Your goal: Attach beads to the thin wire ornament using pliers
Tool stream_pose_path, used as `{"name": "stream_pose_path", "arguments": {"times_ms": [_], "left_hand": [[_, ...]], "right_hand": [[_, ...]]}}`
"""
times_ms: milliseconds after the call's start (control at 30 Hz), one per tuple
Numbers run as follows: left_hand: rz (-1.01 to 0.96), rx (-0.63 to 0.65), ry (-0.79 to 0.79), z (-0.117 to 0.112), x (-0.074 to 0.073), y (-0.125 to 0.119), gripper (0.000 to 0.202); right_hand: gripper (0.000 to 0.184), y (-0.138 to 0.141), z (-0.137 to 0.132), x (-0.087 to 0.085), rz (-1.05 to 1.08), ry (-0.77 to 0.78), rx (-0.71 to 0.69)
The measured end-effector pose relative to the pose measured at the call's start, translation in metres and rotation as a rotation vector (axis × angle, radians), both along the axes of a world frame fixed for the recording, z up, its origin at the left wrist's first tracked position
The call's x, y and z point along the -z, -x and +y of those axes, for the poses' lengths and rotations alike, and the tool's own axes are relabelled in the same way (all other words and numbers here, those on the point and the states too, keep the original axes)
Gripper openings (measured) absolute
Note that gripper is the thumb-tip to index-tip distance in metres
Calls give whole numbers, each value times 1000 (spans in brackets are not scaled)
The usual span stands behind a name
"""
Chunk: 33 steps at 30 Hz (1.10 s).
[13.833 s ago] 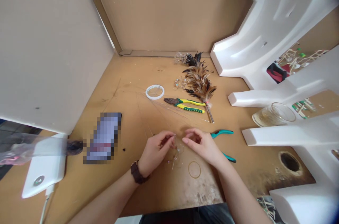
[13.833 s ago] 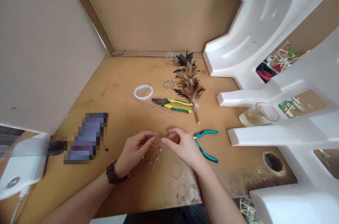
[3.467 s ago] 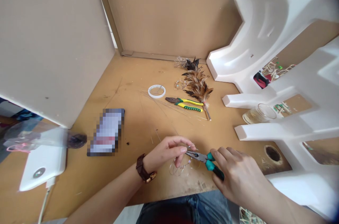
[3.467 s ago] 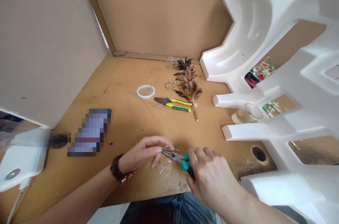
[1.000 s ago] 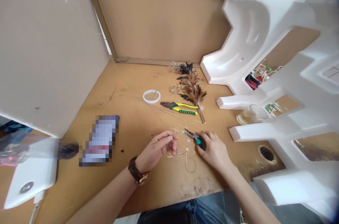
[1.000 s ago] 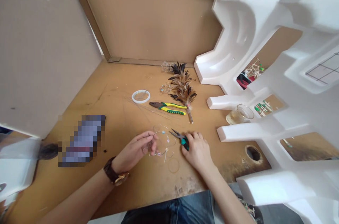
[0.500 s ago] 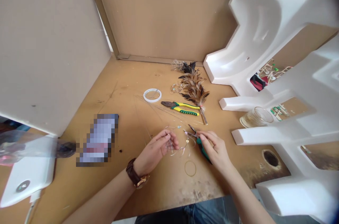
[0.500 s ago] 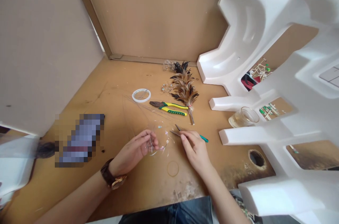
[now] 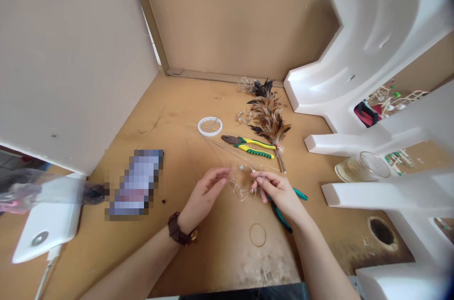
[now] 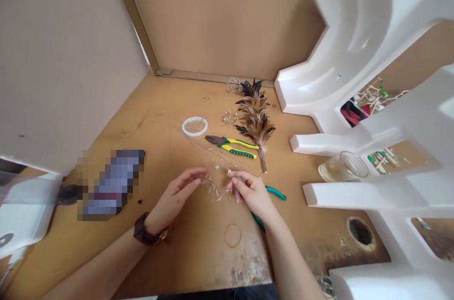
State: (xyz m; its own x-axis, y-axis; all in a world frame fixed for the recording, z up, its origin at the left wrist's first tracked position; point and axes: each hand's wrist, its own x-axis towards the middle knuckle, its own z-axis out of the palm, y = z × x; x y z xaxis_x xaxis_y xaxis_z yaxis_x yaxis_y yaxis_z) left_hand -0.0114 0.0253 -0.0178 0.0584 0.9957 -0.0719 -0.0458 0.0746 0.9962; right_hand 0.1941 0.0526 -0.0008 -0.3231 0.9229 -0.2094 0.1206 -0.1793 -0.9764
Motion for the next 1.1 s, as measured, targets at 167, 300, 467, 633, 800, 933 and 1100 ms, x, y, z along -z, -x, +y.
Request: {"name": "stream_pose_path", "arguments": {"times_ms": [167,300,467,633,800,933,1100], "left_hand": [[52,-38,48,2,-2,3,23],[-20,-32,71,0,0,1,22],[-6,-18,6,-3,3,0,19],[-23,0,43,-2,-2,1,18],[-17,-7,3,-3,-4,1,16],[-25,42,-14,-3,-4,2,14],[-62,63,-48,-1,-2,2,14]], "right_hand": [[34,-2,-4,9,11,49,-20],[34,1,-6,7,14,76,-52],[37,4,-9,9,36,101,-49],[36,2,-7,13,69,105,-34],[33,0,-5,9,132,132,-36],[33,-1,-4,7,176,163,-27],[33,-1,-4,9,202,165,-30]]}}
